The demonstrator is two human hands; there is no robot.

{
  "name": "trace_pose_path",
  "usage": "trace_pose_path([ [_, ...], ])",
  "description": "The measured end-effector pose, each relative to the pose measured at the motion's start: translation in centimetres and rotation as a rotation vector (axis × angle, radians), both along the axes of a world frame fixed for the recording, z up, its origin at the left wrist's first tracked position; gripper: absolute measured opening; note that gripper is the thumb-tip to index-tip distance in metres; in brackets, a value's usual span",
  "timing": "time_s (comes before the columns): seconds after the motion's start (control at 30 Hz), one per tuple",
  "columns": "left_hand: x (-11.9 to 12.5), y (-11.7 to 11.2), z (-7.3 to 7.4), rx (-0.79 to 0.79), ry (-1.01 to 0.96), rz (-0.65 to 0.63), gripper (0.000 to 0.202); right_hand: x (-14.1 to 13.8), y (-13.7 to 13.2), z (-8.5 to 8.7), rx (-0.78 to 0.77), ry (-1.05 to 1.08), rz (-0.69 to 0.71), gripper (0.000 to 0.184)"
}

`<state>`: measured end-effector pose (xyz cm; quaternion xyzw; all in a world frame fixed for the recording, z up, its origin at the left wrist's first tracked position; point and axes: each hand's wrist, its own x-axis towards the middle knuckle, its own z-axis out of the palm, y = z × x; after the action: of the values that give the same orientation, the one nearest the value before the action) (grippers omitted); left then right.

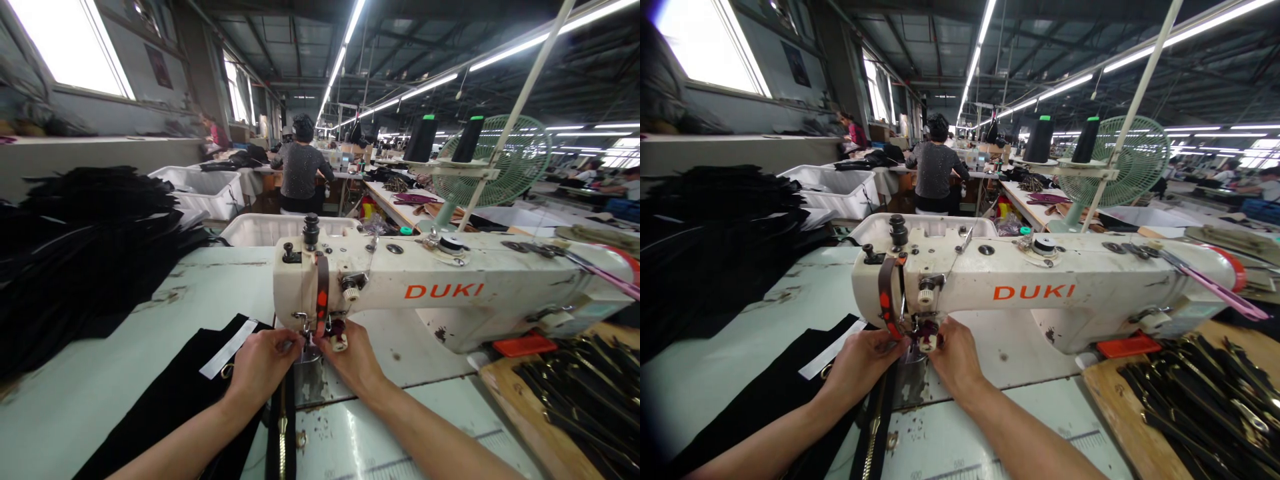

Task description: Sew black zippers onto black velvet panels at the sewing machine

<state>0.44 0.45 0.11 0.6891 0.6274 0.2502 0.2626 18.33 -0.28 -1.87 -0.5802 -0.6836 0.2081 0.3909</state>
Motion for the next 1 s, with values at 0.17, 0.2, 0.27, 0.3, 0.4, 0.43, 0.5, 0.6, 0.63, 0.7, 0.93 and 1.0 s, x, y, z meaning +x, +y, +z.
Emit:
trace_pose_path([
  [0.17, 0.09, -0.03, 0.13, 0.003, 0.014, 0.001, 0.03, -0.05, -0.05, 0.05, 0.008, -0.008, 0.016, 0.011],
  [0.2, 0.08, -0.01, 0.11, 0.003, 0.016, 0.0, 0.03, -0.12, -0.03, 0.08, 0.012, -0.009, 0.028, 0.01],
  [0.27, 0.05, 0.04, 0.03, 0.003, 0.021, -0.001, 0.031, -0.3, 0.05, 0.16, 0.021, -0.01, 0.055, 0.009],
  [0.3, 0.03, 0.07, -0.03, 0.003, 0.022, -0.003, 0.032, -0.39, 0.1, 0.19, 0.027, -0.012, 0.067, 0.009],
  [0.4, 0.01, 0.15, -0.28, 0.003, 0.025, -0.01, 0.035, -0.6, 0.26, 0.29, 0.049, -0.019, 0.093, 0.011],
  [0.43, 0.0, 0.18, -0.35, 0.004, 0.026, -0.014, 0.036, -0.64, 0.3, 0.31, 0.057, -0.023, 0.099, 0.012],
  [0.5, -0.01, 0.23, -0.43, 0.008, 0.025, -0.022, 0.038, -0.69, 0.39, 0.32, 0.074, -0.03, 0.114, 0.013],
  [0.6, -0.06, 0.28, -0.43, 0.017, 0.025, -0.029, 0.038, -0.72, 0.51, 0.24, 0.092, -0.039, 0.124, 0.013],
  [0.63, -0.08, 0.29, -0.42, 0.019, 0.025, -0.031, 0.037, -0.73, 0.55, 0.19, 0.095, -0.042, 0.121, 0.013],
  [0.7, -0.12, 0.29, -0.42, 0.025, 0.025, -0.031, 0.036, -0.74, 0.65, 0.06, 0.097, -0.045, 0.108, 0.012],
  [0.93, -0.05, 0.1, -0.34, 0.064, 0.007, -0.028, 0.03, -0.88, 0.76, -0.49, 0.126, -0.055, 0.078, 0.011],
  [1.0, 0.01, 0.01, -0.24, 0.075, 0.001, -0.029, 0.028, -0.89, 0.67, -0.55, 0.138, -0.057, 0.067, 0.011],
])
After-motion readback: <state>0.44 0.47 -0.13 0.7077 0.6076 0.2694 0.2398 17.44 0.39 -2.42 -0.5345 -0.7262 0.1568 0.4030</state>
